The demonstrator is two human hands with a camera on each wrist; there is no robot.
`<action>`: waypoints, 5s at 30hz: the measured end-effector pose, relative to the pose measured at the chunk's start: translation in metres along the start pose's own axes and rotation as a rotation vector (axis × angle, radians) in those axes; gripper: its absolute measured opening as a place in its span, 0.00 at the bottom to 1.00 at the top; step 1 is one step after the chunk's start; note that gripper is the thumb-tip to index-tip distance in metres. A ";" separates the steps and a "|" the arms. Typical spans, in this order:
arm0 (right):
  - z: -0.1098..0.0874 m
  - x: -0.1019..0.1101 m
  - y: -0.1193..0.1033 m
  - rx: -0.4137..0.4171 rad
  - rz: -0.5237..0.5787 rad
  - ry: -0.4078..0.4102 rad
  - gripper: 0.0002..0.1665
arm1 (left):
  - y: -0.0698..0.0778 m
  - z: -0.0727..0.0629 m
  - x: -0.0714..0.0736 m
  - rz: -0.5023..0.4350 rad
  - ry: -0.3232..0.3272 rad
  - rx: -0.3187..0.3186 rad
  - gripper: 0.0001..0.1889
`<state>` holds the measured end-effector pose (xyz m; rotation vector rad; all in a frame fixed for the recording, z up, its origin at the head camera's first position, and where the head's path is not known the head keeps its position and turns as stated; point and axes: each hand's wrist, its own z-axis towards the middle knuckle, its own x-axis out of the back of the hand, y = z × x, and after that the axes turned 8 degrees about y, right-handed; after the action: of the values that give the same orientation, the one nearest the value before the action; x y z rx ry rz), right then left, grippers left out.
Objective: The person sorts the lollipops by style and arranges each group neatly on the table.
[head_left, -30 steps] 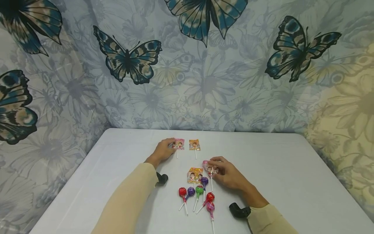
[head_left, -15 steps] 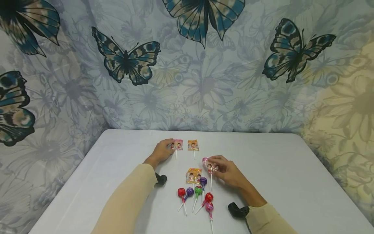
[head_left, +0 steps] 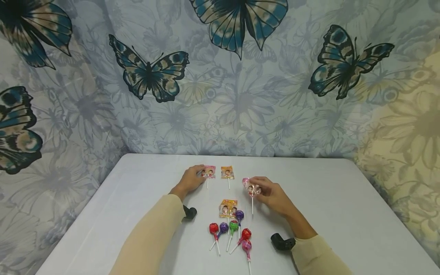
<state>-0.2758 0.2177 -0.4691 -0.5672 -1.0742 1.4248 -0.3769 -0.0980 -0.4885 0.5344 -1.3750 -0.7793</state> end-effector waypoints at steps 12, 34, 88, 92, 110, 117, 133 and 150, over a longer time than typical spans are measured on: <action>0.040 0.013 0.008 -0.140 -0.064 0.016 0.28 | -0.002 0.001 -0.001 0.026 -0.004 0.014 0.26; 0.078 0.009 0.039 -0.302 -0.203 -0.003 0.28 | -0.001 0.001 -0.001 0.011 0.003 0.026 0.26; 0.084 0.001 0.050 -0.224 -0.749 -0.187 0.25 | 0.001 -0.005 -0.004 -0.016 0.004 0.045 0.25; 0.083 0.002 0.047 -0.210 -0.732 -0.173 0.25 | 0.001 -0.005 -0.003 -0.002 0.008 0.034 0.25; 0.071 0.024 0.000 -0.161 -0.614 -0.080 0.29 | 0.000 -0.001 -0.001 0.020 0.009 -0.002 0.26; 0.057 0.027 -0.025 -0.068 -0.592 -0.055 0.30 | 0.002 -0.002 0.000 0.007 0.008 -0.014 0.26; 0.023 0.004 -0.064 0.064 -0.573 0.037 0.34 | 0.002 -0.003 0.002 0.010 0.009 -0.017 0.25; -0.002 -0.031 -0.050 0.080 -0.495 0.031 0.37 | 0.000 -0.002 -0.001 -0.002 0.000 0.015 0.27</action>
<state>-0.2436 0.1818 -0.4349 -0.2397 -1.0392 1.0153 -0.3747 -0.0974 -0.4901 0.5478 -1.3816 -0.7707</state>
